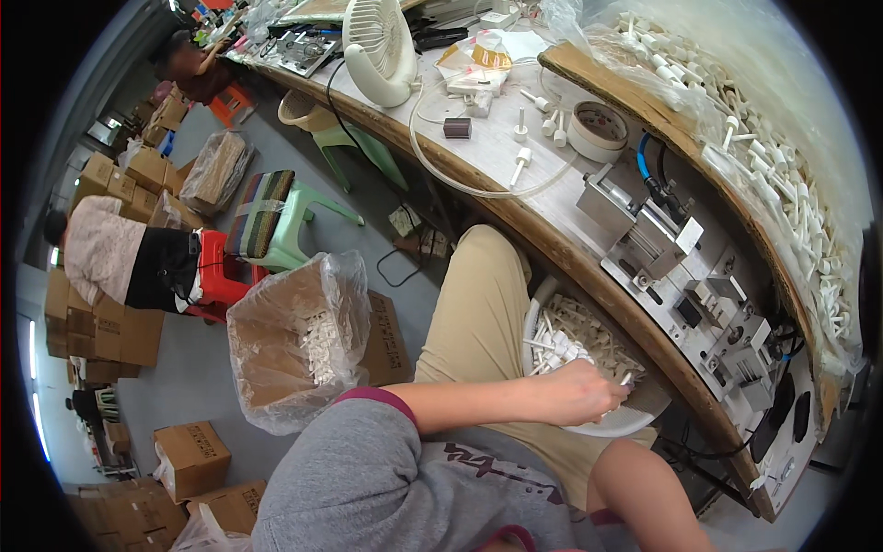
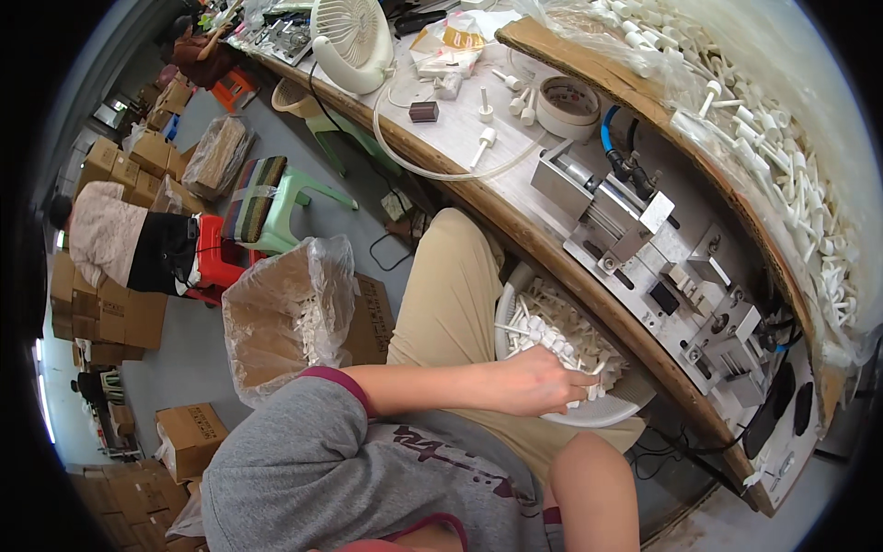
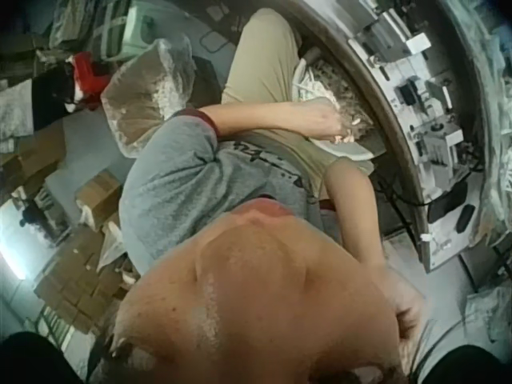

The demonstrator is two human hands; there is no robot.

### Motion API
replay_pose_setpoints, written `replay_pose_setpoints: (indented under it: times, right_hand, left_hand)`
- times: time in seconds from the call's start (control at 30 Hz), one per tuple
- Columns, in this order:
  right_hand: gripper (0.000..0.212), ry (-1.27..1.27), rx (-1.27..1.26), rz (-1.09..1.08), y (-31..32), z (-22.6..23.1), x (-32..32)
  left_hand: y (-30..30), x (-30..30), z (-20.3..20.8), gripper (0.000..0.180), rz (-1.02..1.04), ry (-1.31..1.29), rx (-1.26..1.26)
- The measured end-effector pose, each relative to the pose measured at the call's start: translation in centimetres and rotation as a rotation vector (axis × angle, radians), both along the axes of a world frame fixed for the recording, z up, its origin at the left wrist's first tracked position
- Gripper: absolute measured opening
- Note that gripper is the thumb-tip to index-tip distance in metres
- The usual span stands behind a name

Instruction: Assembling small plastic housing components using a pneumatic machine jig at a workshop bench.

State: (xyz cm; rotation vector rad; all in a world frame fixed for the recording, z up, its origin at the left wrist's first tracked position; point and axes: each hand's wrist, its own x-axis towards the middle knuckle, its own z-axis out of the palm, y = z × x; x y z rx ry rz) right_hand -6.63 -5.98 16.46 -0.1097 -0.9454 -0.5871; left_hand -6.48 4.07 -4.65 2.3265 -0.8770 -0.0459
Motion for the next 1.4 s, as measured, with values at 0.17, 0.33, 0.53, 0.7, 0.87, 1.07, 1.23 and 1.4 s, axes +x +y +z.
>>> replay_pose_setpoints:
  times: [0.17, 0.33, 0.53, 0.7, 0.87, 1.07, 1.23, 1.4]
  right_hand:
    - [0.026, 0.025, -0.46, -0.414, -0.7, -7.2, 0.7]
    - [0.028, -0.129, -0.643, -0.686, -0.3, -11.6, 0.4]
    - [0.03, -0.214, -0.792, -0.751, 0.0, -14.8, -0.7]
    - [0.032, -0.168, -1.134, -0.833, -2.7, -19.3, -1.2]
    - [0.048, 0.037, -1.804, -0.952, -7.4, -23.3, -0.5]
    - [0.055, 0.125, -2.248, -0.954, -10.1, -27.7, -2.5]
    - [0.057, -0.219, -2.206, -0.835, -7.2, -30.2, -0.6]
    - [0.055, -0.441, -2.185, -0.871, -3.7, -33.8, 2.9]
  left_hand:
    - [0.2, -0.8, -1.9, 0.024, -0.032, 0.038, 0.009]
    - [-0.3, -0.5, -4.0, 0.024, -0.074, 0.014, 0.004]
    - [0.8, -1.5, -5.4, 0.023, -0.015, 0.037, -0.022]
    - [1.1, -0.5, -7.2, 0.043, 0.15, -0.06, -0.075]
    - [6.2, 0.4, -5.6, 0.038, 0.473, -0.159, -0.228]
    - [8.1, 2.1, -7.2, 0.028, 0.622, -0.183, 0.287]
    - [8.1, 4.8, -10.5, 0.018, 0.596, -0.08, 0.607]
    - [8.9, 7.3, -11.6, 0.022, 0.569, 0.165, 0.634]
